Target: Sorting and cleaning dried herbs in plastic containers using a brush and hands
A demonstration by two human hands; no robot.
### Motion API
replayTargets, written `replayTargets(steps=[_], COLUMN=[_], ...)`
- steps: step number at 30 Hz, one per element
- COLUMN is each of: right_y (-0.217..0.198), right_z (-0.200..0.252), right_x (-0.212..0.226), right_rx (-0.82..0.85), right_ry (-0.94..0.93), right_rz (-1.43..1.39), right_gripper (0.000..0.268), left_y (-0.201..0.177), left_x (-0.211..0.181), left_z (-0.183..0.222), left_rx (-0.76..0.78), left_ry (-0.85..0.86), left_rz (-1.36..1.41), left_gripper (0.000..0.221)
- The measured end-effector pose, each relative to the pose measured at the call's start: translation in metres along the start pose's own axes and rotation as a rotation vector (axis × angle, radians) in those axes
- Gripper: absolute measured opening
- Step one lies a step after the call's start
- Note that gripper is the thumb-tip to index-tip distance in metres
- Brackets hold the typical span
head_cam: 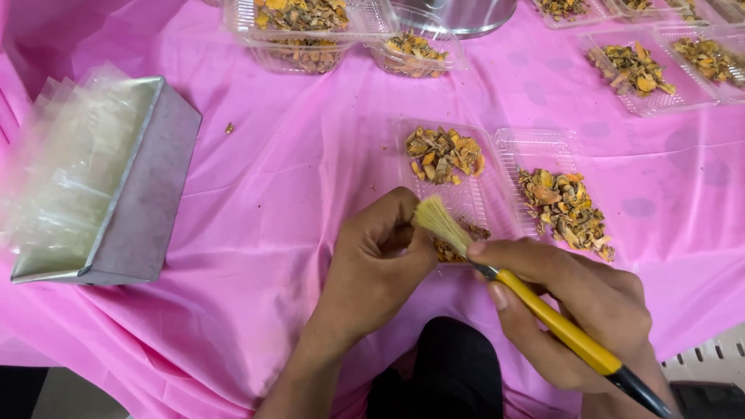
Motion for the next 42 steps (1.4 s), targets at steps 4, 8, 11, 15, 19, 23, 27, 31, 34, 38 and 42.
replayTargets(steps=[4,8,11,15,19,23,27,31,34,38,42], right_y=[-0.008,0.011,-0.003,0.015,0.035,0.038,0.034,0.037,0.027,0.012,0.016], right_z=[0.003,-0.008,-0.015,-0.042,-0.058,-0.073,-0.107,-0.115,-0.098,-0.068,-0.058], right_x=[0.019,0.004,-0.007,0.002,0.006,-0.013,-0.028,-0.037,-0.023,-0.021,-0.021], right_rx=[-0.024,0.111,0.013,0.052,0.179,0.236,0.178,0.244,0.326,0.443,0.545], right_ry=[0.129,-0.116,0.059,0.149,-0.126,-0.121,-0.220,-0.194,-0.201,0.014,0.011], right_rz=[-0.023,0.015,-0.216,-0.096,-0.177,-0.217,-0.109,0.080,0.089,0.000,-0.165], right_gripper=[0.025,0.023,0.023,0.022,0.013,0.012,0.009,0.015,0.025,0.041,0.026], left_y=[-0.007,-0.009,-0.013,-0.004,0.002,-0.001,0.001,0.000,-0.002,-0.002,-0.003], left_x=[-0.005,-0.009,-0.009,-0.005,-0.006,-0.011,-0.011,-0.008,0.002,0.009,0.002], left_z=[-0.005,-0.005,-0.005,-0.004,-0.006,-0.009,-0.010,-0.011,-0.011,-0.010,-0.014], left_rx=[-0.034,-0.038,-0.070,-0.001,0.059,0.118,0.154,0.193,0.192,0.171,0.205], left_ry=[0.074,0.099,0.093,0.139,0.190,0.184,0.237,0.081,-0.002,0.163,0.052], left_rz=[-0.090,-0.143,-0.093,-0.075,-0.116,-0.477,-0.659,-0.742,-0.757,-0.735,-0.650], left_gripper=[0.022,0.024,0.023,0.021,0.018,0.007,0.023,0.018,0.012,0.018,0.016])
Point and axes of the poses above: each hand's wrist, its own z-axis away from the middle knuckle, its own y-axis out of the palm, x = y × z, the point moved 5 cm from there along -z, towards the middle knuckle, and after that the axes turned 11 degrees about y, right-handed, at the moved point
